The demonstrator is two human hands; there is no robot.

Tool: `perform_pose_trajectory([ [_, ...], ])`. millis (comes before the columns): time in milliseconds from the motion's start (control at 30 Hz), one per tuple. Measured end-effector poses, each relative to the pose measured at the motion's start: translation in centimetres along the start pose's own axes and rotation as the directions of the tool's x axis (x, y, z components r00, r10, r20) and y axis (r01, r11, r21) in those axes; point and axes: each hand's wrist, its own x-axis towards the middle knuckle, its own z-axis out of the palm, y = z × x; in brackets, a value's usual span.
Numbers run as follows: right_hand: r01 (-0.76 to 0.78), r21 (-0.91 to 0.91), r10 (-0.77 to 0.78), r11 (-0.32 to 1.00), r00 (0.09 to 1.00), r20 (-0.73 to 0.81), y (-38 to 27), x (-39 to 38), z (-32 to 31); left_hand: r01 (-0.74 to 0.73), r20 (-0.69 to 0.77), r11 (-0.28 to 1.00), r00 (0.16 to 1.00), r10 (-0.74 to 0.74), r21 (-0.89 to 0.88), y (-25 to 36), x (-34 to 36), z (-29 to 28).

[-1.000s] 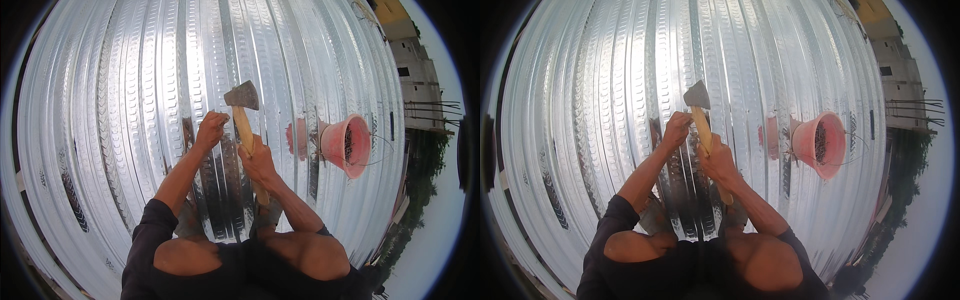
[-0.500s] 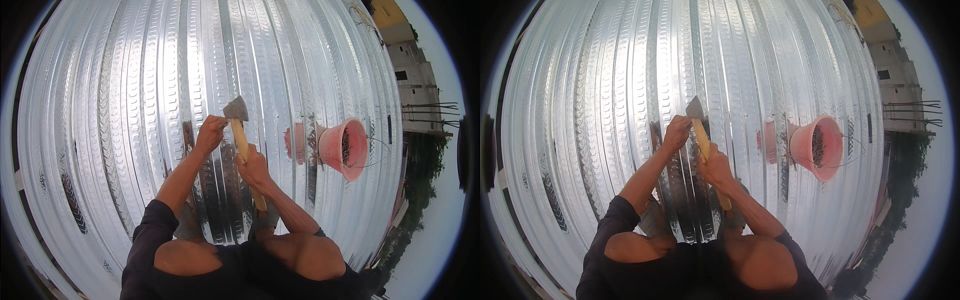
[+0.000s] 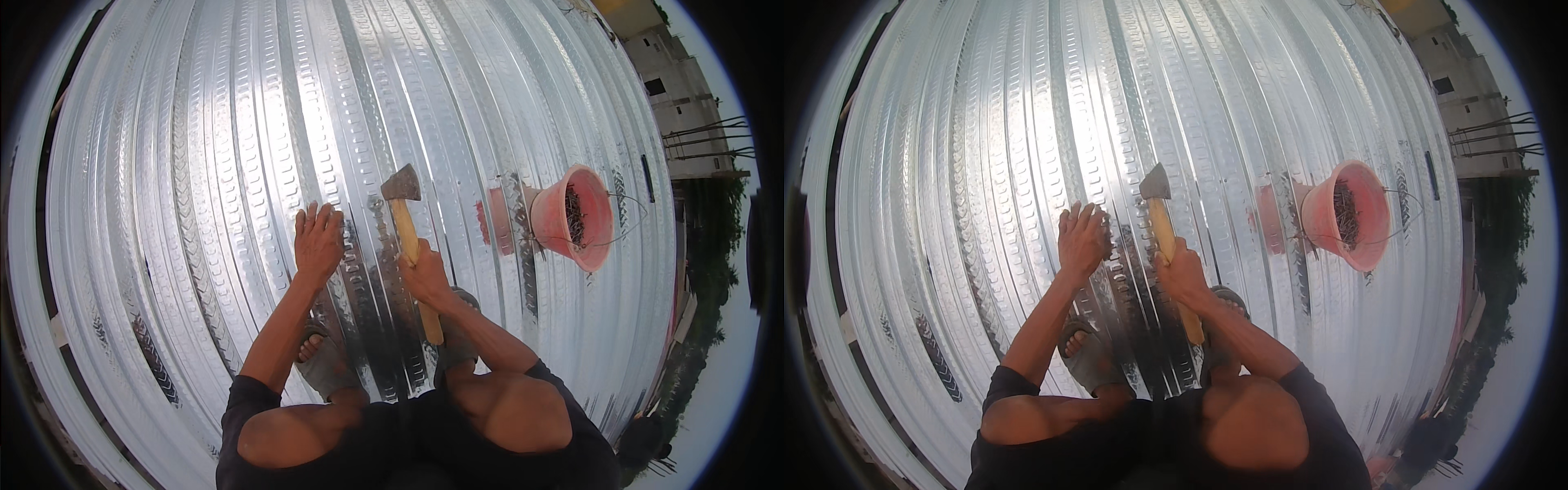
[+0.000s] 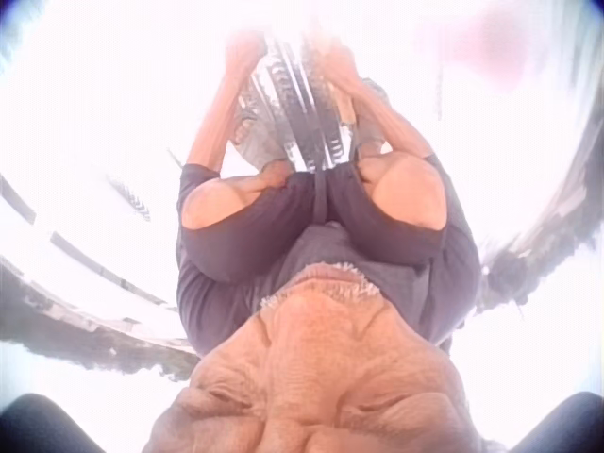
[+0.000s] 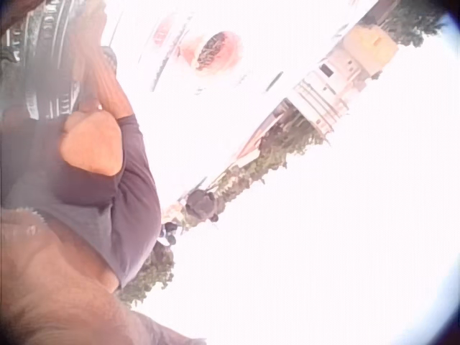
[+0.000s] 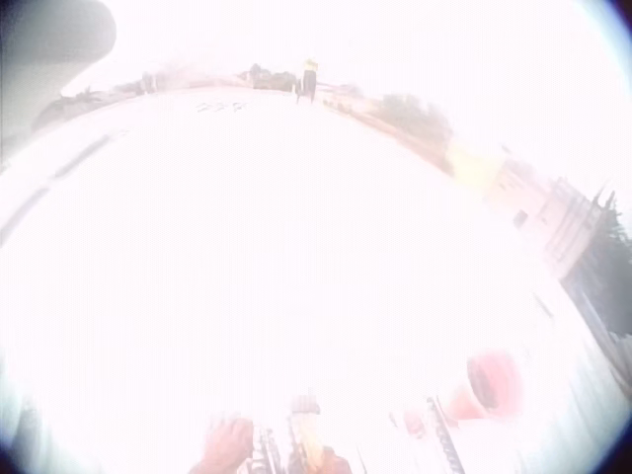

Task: The person walks on a corrugated metal roof and uses a hammer to drive nails from a bucket into the roof sheets to secure them. The person moves along the roof, repeatedly picking nails and hammering them into place.

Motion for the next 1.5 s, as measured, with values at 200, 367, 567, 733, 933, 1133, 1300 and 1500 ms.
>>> perform_pose_trajectory([
  [200,0.061,0.277,-0.055,0.959,0.998,-0.028,-15.2,1.3,-21.7,0.039,0.085,0.999,0.996,-0.04,0.012,-2.1,-1.7,-1.5],
  [367,0.453,0.159,-0.346,0.877,0.825,-0.447,-22.0,3.1,-32.2,0.108,0.102,0.994,0.989,-0.105,-0.023,-2.1,-1.8,-2.1],
  [567,0.679,0.398,-0.299,0.617,0.67,-0.679,-18.7,1.8,-15.9,0.294,0.044,0.956,0.955,-0.293,-0.019,-1.6,-2.4,-2.5],
  [733,0.047,0.236,0.027,0.971,0.953,-0.302,-1.4,-2.4,4.9,0.217,-0.015,0.976,0.976,-0.217,-0.018,-0.8,-1.5,-2.3],
  [933,0.124,0.267,-0.054,0.956,0.965,-0.257,-5.6,-1.6,1.4,0.252,0.014,0.968,0.968,-0.252,0.005,-1.0,-1.9,-2.4],
  [1133,0.687,0.321,-0.232,0.652,0.584,-0.778,-14.6,1.2,-14.0,0.245,-0.01,0.969,0.969,-0.245,0.018,-0.8,-2.1,-1.8],
  [1300,0.652,0.358,-0.132,0.669,0.578,-0.805,-12.9,-0.6,-5.6,0.274,-0.043,0.962,0.961,-0.272,0.023,-2.7,-3.5,-2.0],
  [1500,-0.082,0.158,0.095,0.984,0.992,-0.08,-3.7,-3.0,5.3,0.229,0.043,0.972,0.973,-0.227,-0.051,-2.3,-1.9,-2.9],
])
